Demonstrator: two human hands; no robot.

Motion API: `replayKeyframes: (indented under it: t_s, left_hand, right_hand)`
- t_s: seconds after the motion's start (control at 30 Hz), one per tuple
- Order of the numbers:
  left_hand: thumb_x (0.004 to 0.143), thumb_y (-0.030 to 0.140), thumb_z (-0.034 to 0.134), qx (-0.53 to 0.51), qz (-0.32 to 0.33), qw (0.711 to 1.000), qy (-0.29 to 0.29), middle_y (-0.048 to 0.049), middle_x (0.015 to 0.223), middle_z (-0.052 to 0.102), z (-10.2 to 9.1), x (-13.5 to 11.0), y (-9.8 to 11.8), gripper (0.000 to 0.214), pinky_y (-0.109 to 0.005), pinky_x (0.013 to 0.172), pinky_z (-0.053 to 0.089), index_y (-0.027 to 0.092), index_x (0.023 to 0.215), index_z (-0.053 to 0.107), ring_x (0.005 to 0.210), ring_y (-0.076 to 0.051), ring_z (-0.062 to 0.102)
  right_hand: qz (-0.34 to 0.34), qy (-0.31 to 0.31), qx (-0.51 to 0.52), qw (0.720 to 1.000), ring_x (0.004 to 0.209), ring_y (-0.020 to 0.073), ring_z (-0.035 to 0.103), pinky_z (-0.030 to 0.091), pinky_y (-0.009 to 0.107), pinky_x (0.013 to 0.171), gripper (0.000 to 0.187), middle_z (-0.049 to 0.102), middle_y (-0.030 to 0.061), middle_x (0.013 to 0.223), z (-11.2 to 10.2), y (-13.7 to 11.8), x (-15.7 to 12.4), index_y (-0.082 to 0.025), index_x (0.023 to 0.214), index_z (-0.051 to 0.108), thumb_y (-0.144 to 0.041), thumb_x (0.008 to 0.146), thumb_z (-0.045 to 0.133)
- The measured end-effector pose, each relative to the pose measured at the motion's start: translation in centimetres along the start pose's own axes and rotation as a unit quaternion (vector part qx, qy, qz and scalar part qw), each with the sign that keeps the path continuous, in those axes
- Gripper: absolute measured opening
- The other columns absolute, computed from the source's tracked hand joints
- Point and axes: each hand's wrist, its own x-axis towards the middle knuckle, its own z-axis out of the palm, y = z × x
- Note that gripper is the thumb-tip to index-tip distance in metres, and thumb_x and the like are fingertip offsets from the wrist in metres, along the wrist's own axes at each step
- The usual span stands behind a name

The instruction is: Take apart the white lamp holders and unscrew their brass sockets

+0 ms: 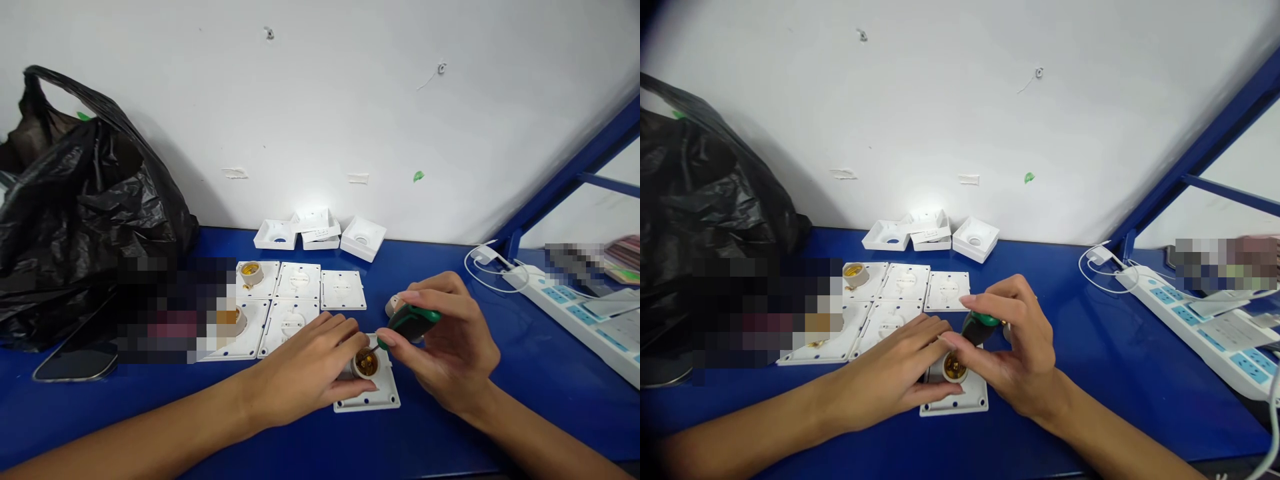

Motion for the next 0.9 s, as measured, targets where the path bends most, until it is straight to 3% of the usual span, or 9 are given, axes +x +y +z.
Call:
replayKeyframes:
  t_s: [0.33,0.6,0.9]
  left_hand:
    - [0.107,0.047,0.064,-0.002,0.004,1.0,0.002,-0.0046,0.103,0.067,0.15,-0.06,-0.16,0.027,-0.038,0.085,0.054,0.02,0.112,0.058,0.096,-0.025,0.066]
    - [0.098,0.042,0.079,0.004,0.006,1.0,-0.007,-0.0042,0.105,0.067,0.24,-0.04,-0.24,0.034,-0.038,0.086,0.053,0.019,0.113,0.058,0.097,-0.025,0.066]
    - [0.106,0.047,0.066,-0.002,-0.001,1.0,0.0,-0.0047,0.102,0.068,0.12,-0.1,-0.06,0.028,-0.038,0.085,0.054,0.02,0.11,0.059,0.096,-0.025,0.066]
  right_hand:
    - [0.016,-0.002,0.003,1.0,0.083,0.0213,0.059,0.05,0.039,0.062,0.051,0.065,0.0019,0.092,0.17,-0.15,0.02,-0.021,0.128,0.066,-0.004,0.083,0.083]
    - [0.022,-0.005,-0.002,1.0,0.081,0.022,0.062,0.051,0.039,0.06,0.05,0.066,0.0019,0.091,0.19,-0.06,0.01,-0.023,0.128,0.066,-0.007,0.084,0.083]
    - [0.032,-0.012,-0.009,0.999,0.08,0.0223,0.062,0.053,0.037,0.059,0.048,0.067,0.0019,0.089,0.18,-0.09,0.01,-0.026,0.129,0.066,-0.013,0.086,0.083]
